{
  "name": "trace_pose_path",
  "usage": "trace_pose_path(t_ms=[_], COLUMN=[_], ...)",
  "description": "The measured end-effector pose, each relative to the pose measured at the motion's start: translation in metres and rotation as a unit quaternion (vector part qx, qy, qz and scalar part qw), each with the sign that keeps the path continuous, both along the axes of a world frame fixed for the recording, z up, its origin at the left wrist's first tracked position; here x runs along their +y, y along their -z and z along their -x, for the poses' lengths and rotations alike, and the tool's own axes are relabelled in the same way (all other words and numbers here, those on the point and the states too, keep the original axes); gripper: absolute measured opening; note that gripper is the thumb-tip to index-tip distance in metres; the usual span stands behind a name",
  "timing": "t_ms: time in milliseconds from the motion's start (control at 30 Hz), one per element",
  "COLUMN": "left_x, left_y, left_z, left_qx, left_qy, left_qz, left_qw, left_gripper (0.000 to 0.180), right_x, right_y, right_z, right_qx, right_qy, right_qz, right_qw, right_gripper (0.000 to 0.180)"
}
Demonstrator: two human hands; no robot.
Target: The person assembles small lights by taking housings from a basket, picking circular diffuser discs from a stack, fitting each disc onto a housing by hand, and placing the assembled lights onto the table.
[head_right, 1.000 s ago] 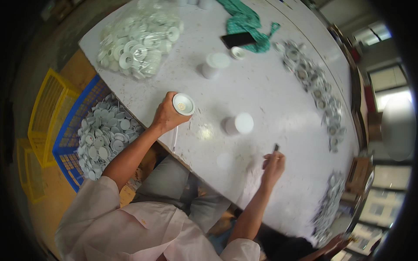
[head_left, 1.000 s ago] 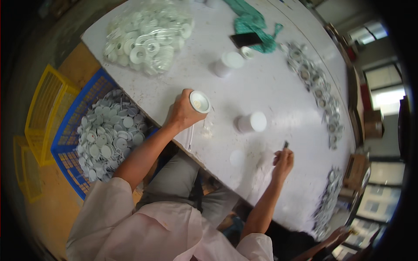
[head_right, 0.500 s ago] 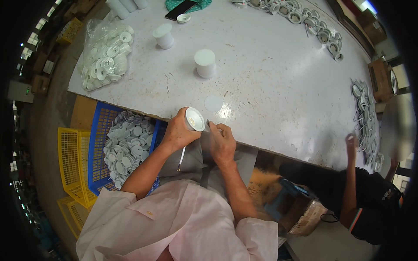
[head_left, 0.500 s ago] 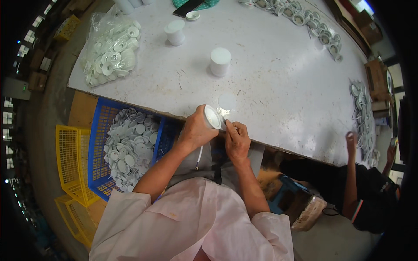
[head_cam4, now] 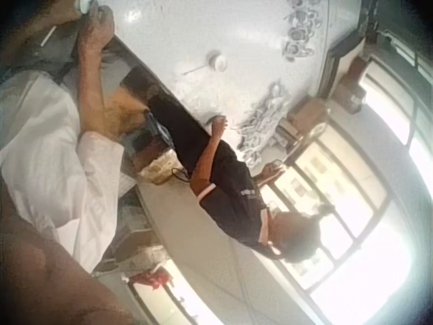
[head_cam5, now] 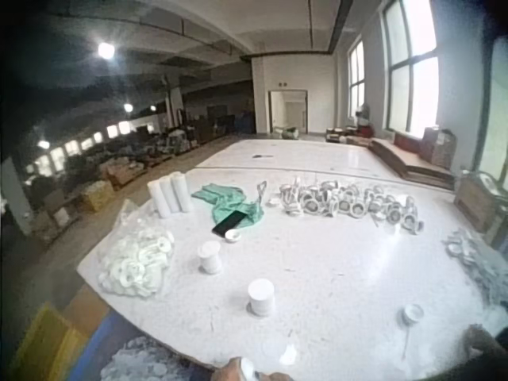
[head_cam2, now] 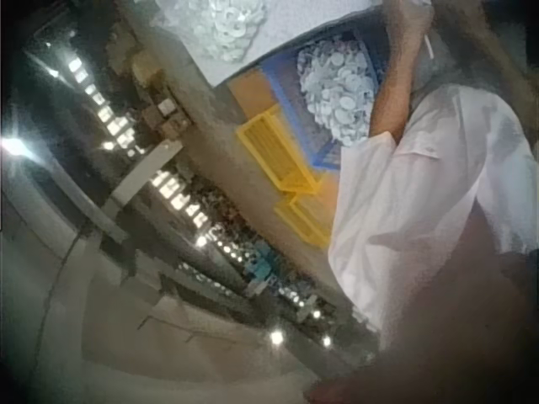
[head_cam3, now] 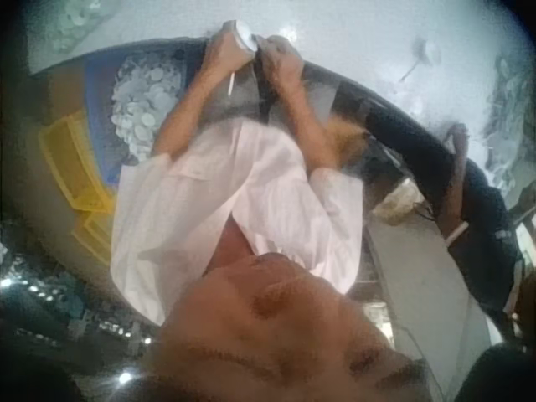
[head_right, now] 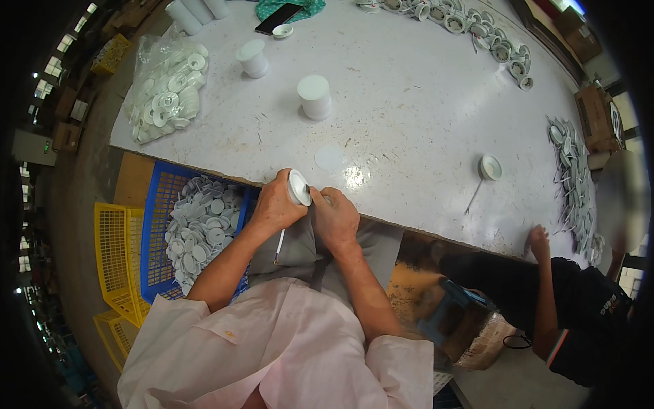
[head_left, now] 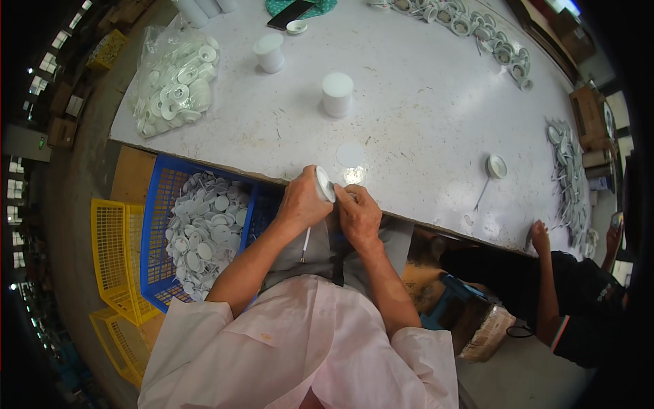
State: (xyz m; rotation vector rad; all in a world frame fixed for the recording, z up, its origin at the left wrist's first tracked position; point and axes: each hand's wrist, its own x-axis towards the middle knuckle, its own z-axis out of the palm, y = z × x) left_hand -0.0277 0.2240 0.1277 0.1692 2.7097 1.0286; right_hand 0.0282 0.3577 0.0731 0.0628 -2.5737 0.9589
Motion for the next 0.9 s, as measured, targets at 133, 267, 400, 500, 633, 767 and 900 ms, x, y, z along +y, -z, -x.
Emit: trace_pose_path(t_ms=[133, 267, 400, 500, 633, 767, 900], left_x=[0.0019, 0.0005, -0.0010, -0.0023, -0.0026, -0.0026, -0.0026], left_y=[-0.0028, -0.0008, 0.0023, 0.0051, 0.0060, 0.0065, 0.0069], left_z=[-0.0006, -0.0013, -0.0015, -0.0006, -0.0006, 0.0003, 0.0001], left_qx=[0.035, 0.045, 0.043, 0.032, 0.020, 0.018, 0.024], left_qy=[0.008, 0.006, 0.014, 0.013, 0.011, 0.013, 0.016], left_qz=[-0.022, -0.025, -0.021, -0.011, 0.000, 0.002, 0.000], left_qw=[0.999, 0.999, 0.999, 0.999, 1.000, 1.000, 1.000], left_gripper=[0.040, 0.040, 0.039, 0.047, 0.056, 0.056, 0.056], right_x=[0.0010, -0.0001, 0.0003, -0.0007, -0.0011, -0.0015, -0.0014], right_y=[0.0030, 0.0021, 0.0025, 0.0026, 0.0037, 0.0035, 0.0050], right_z=[0.0017, 0.0037, 0.0039, 0.0042, 0.0045, 0.0054, 0.0060], right_qx=[0.011, 0.014, 0.048, 0.052, 0.042, 0.044, 0.046], right_qy=[-0.002, -0.005, -0.016, -0.016, -0.014, -0.013, -0.008], right_qz=[-0.006, -0.008, -0.018, -0.021, -0.022, -0.022, -0.022], right_qw=[1.000, 1.000, 0.999, 0.998, 0.999, 0.999, 0.999], right_gripper=[0.020, 0.022, 0.034, 0.035, 0.036, 0.036, 0.036])
